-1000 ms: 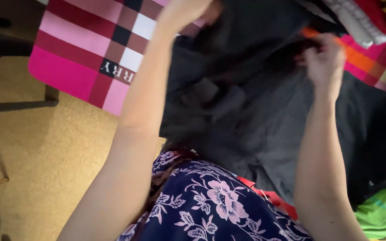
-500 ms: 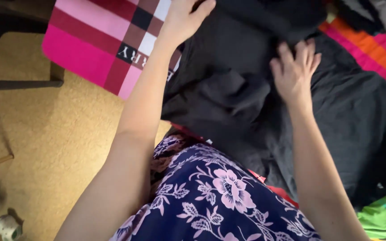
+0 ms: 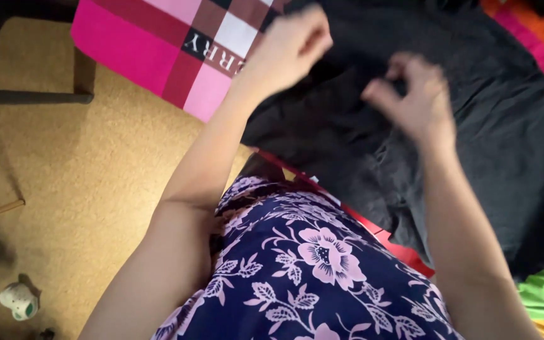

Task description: Folding various t-shirts and shorts on a bed and placing them into organized stacks.

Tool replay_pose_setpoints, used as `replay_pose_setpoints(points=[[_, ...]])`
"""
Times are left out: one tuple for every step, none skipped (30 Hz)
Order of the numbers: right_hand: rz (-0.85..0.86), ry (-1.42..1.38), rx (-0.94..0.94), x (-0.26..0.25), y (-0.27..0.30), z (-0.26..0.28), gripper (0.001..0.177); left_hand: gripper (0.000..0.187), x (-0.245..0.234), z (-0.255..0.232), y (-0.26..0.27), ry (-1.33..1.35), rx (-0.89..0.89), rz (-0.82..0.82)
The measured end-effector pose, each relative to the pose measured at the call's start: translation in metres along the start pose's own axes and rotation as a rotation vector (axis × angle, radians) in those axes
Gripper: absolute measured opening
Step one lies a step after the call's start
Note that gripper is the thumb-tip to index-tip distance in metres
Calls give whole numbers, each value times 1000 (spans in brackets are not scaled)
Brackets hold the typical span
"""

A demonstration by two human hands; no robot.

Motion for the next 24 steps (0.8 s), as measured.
replay_pose_setpoints(points=[[-41, 264, -246, 4, 14, 23, 45, 19, 8, 0, 13, 39, -98, 223], [-80, 529, -498, 11, 29, 46, 52, 23, 16, -2, 26, 80, -186, 444], [-80, 533, -500, 12, 43, 43, 52, 23, 15, 0, 35, 83, -184, 441], [8, 366, -404, 19, 55, 36, 35, 34, 12, -1, 45, 207, -153, 436], [95, 199, -308, 26, 68, 29, 23, 48, 8, -1, 55, 331, -121, 430], [94, 197, -309, 20, 73, 51, 23, 48, 0, -4, 61, 329, -121, 429], [179, 97, -398, 18, 79, 77, 27, 71, -5, -14, 70, 358, 10, 532], [260, 2, -486, 15, 86, 103, 33, 94, -9, -24, 79, 389, 149, 635], [256, 5, -485, 10, 88, 108, 33, 94, -14, -26, 82, 389, 155, 637], [366, 22, -392, 10, 91, 109, 33, 100, -17, -27, 87, 329, 152, 671], [476, 39, -298, 11, 95, 109, 34, 106, -20, -28, 92, 268, 149, 704], [476, 40, -300, 1, 82, 112, 34, 106, -20, -22, 93, 267, 150, 702], [319, 26, -340, -16, 67, 117, 29, 84, -18, -12, 93, 61, 111, 685], [163, 9, -380, -33, 54, 122, 24, 63, -17, 0, 94, -146, 70, 664], [163, 7, -381, -32, 43, 104, 24, 63, -12, 15, 96, -147, 68, 664], [-104, -5, -384, -44, 33, 86, 23, 53, -10, 35, 95, 28, -84, 636], [-372, -23, -396, -56, 26, 68, 23, 48, -7, 55, 94, 202, -237, 604], [-376, -18, -397, -55, 36, 50, 23, 48, -12, 48, 93, 203, -231, 605], [-371, 62, -327, -53, 45, 29, 16, 46, -17, 49, 92, 213, -359, 575], [-361, 138, -256, -50, 54, 9, 9, 45, -25, 51, 93, 222, -493, 543], [-361, 139, -256, -41, 75, -2, 9, 45, -34, 41, 94, 223, -493, 543], [-245, 231, -129, -27, 95, -19, 11, 47, -39, 34, 101, 41, -524, 638], [-125, 318, -6, -14, 117, -37, 19, 50, -45, 28, 108, -142, -551, 731], [-124, 318, -6, -3, 123, -22, 19, 50, -40, 40, 114, -141, -552, 731]])
Point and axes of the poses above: each hand's wrist, its own y-axis away from the middle knuckle, its own x-axis out of the palm, z = x × y, the point moved 5 cm from there along -y, towards the middle knuckle, and after that the axes turned 12 degrees about -x, right-handed, at the moved point
